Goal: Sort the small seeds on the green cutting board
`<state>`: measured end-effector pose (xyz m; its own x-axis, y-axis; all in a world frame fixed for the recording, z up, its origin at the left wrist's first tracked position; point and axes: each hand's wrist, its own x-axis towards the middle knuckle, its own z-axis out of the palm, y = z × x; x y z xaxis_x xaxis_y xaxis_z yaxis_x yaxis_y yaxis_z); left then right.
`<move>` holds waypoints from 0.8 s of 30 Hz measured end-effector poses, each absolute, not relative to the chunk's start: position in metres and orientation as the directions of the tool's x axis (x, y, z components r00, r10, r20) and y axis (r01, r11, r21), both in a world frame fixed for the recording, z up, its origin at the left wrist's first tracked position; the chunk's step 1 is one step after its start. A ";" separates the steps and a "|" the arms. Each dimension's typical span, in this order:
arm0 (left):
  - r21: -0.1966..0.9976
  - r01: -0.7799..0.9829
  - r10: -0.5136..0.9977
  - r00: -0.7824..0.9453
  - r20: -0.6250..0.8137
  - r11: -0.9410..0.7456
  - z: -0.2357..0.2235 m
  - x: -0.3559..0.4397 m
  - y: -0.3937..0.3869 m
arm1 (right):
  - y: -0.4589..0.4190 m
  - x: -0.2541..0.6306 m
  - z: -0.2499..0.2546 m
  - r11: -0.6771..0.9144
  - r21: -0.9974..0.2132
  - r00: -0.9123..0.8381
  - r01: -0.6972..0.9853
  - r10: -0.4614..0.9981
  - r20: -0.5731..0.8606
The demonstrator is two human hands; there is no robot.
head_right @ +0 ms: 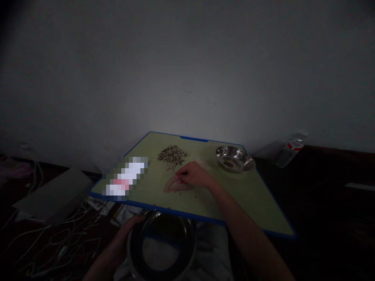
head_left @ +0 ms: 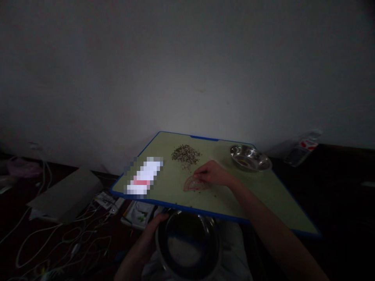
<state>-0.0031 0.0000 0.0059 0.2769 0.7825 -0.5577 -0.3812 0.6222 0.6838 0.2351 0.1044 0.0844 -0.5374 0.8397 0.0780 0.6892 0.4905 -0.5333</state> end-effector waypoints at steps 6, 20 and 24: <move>0.655 -0.418 0.770 0.227 -0.596 0.630 0.011 -0.001 -0.001 | 0.103 0.234 0.087 0.475 -0.525 -0.526 0.707 0.848 0.060; 0.666 -0.356 0.755 0.311 -0.577 0.655 -0.002 -0.006 0.002 | 0.104 0.236 0.085 0.490 -0.533 -0.566 0.690 0.824 0.024; 0.671 -0.378 0.770 0.307 -0.560 0.638 -0.003 -0.006 0.002 | 0.106 0.237 0.083 0.498 -0.544 -0.583 0.675 0.812 0.020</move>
<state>-0.0059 0.0018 -0.0034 0.3066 0.7699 -0.5596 -0.3776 0.6381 0.6710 0.2375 0.1058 0.0832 -0.5829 0.8123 0.0196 0.6753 0.4978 -0.5443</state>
